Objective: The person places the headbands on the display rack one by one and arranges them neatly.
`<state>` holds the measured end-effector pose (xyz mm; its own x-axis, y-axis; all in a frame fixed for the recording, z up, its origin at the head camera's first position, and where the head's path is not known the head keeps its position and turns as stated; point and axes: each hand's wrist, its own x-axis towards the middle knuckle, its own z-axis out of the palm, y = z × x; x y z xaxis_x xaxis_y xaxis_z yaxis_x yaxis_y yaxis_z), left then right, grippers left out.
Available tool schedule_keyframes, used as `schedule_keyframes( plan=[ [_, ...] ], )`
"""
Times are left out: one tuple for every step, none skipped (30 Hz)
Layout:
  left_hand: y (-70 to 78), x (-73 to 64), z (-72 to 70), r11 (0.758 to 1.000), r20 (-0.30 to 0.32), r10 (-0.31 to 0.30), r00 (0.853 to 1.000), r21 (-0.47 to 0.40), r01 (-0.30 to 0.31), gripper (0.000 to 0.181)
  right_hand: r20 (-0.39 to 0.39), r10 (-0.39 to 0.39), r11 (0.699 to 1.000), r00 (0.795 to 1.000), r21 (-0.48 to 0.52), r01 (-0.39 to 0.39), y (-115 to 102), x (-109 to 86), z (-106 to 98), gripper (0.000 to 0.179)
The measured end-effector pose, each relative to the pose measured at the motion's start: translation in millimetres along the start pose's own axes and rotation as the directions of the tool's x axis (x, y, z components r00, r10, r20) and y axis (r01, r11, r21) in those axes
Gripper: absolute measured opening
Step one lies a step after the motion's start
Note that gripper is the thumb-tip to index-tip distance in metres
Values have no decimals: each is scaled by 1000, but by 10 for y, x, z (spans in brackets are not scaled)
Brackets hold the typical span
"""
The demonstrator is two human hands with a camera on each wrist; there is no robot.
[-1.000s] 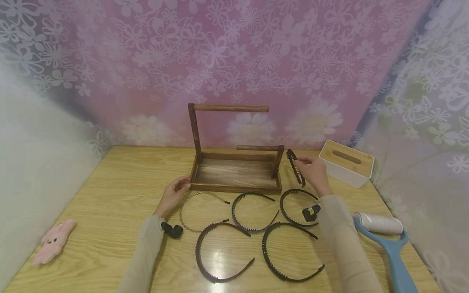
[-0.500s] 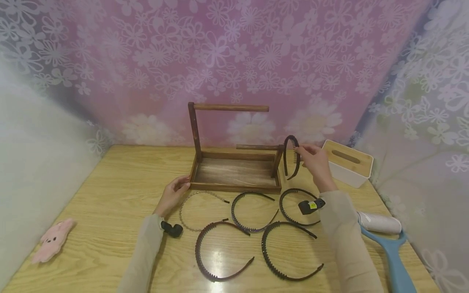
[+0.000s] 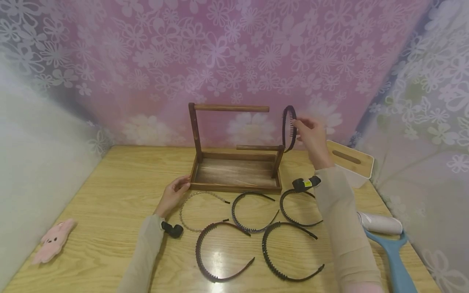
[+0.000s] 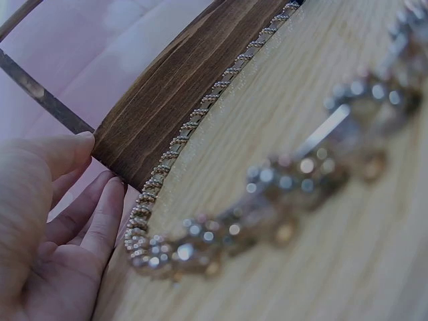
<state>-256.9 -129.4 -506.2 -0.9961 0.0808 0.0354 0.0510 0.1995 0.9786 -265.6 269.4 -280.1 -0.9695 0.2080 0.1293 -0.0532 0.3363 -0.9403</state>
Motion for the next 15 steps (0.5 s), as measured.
schedule_keyframes(
  plan=[
    [2,0,1,1000,-2,3,1000,0,-3,39,0,-4,1000,1000,-6,4,-46,20,7,46],
    [4,1,0,1000,-3,4,1000,3,-4,39,0,-7,1000,1000,-16,7,-90,40,15,48],
    [4,2,0,1000,-3,4,1000,5,-4,38,-2,-12,1000,1000,-23,12,-130,63,28,49],
    [4,2,0,1000,-2,3,1000,7,-3,38,-5,-11,999,1000,-45,11,-166,85,46,51],
    [0,4,-1,1000,-2,-1,1000,6,1,38,-6,-8,999,1000,-46,8,-198,106,68,52],
    [-2,6,-2,1000,-2,-2,1000,8,2,38,-6,-3,999,1000,-42,2,-225,128,95,53],
    [-6,9,-3,1000,-1,-3,1000,8,3,38,-2,6,999,1000,-43,-6,-247,147,125,53],
    [-10,12,-2,1000,-2,-4,1000,10,5,38,4,13,999,1000,-40,-12,-263,162,159,53],
    [-14,13,-2,1000,-2,-1,1000,16,1,38,7,17,999,1000,-32,-17,-273,176,198,52],
    [-16,14,-1,1000,-4,1,1000,21,-1,38,12,24,999,1000,-27,-24,-279,183,239,52],
    [-16,13,0,1000,-7,-1,1000,24,1,38,18,24,1000,1000,-16,-23,-279,190,285,51],
    [-17,14,2,1000,-10,0,1000,25,1,39,29,27,1000,999,-5,-27,-277,194,330,51],
    [-19,14,3,1000,-12,3,1000,29,-3,39,41,28,1000,999,7,-29,-274,195,376,50],
    [-19,14,4,1000,-13,6,1000,31,-6,39,51,29,999,998,21,-30,-270,196,423,51],
    [-21,14,5,999,-14,10,1000,31,-10,39,66,29,999,997,37,-32,-266,194,470,51]
  ],
)
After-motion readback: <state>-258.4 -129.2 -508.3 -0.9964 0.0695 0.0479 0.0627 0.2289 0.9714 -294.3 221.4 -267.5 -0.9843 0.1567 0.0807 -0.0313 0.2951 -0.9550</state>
